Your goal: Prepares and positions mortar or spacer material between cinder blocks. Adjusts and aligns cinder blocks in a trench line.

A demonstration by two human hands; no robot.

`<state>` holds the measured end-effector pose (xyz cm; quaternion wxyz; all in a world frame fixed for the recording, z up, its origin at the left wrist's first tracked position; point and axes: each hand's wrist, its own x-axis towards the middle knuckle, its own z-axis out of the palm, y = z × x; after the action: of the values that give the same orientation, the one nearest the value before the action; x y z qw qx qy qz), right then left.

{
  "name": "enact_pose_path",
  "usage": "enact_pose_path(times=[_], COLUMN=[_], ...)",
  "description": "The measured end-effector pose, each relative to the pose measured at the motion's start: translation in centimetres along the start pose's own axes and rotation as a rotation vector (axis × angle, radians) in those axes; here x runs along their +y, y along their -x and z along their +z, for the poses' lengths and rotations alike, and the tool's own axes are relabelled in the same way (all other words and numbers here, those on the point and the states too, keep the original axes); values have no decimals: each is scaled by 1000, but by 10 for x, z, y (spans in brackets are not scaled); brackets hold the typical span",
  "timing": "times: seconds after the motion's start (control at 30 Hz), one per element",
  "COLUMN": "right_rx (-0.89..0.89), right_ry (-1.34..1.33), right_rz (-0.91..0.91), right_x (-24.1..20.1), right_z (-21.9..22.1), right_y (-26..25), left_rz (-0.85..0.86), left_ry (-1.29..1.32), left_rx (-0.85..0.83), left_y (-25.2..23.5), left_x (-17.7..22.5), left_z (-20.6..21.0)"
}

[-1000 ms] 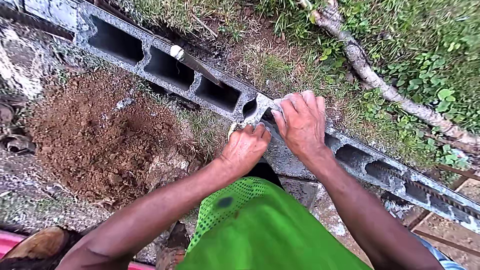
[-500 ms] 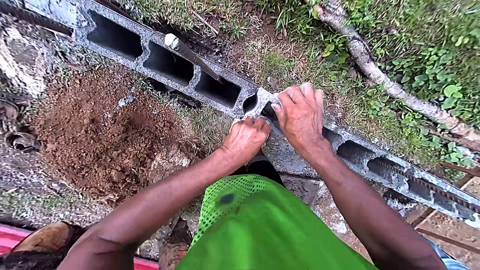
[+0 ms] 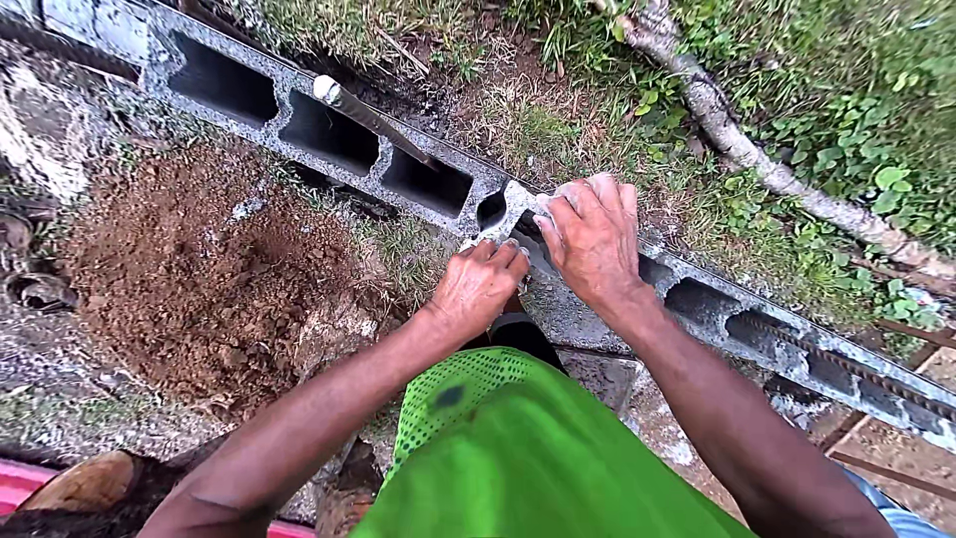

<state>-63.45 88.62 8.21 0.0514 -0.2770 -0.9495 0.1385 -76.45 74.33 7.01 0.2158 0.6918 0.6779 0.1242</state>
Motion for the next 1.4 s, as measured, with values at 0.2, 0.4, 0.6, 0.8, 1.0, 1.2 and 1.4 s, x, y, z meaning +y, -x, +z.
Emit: enact_pose_path(times=[0.2,0.4,0.6,0.8,1.0,1.2,1.4], right_rx=[-59,147,143,89,56,-35,-157], right_ry=[-121,-181,-256,-332,-320,-286,-183], right_rz=[39,333,384,388,307,184,118], right_x=[9,42,30,10,11,14,21], right_z=[-32,-82,-68,-50,-53,-64,-61], right_y=[3,38,81,95,78,38,-3], left_rz=[2,0,-59,-115,-96,-295,-469], left_ry=[62,63,43,41,143,510,982], left_rx=[7,-17,-73,-43,53,405,669], left_y=[1,0,-2,-4,4,27,37], left_x=[-3,-2,3,9,10,33,34], left_z=[5,3,-2,1,7,19,44])
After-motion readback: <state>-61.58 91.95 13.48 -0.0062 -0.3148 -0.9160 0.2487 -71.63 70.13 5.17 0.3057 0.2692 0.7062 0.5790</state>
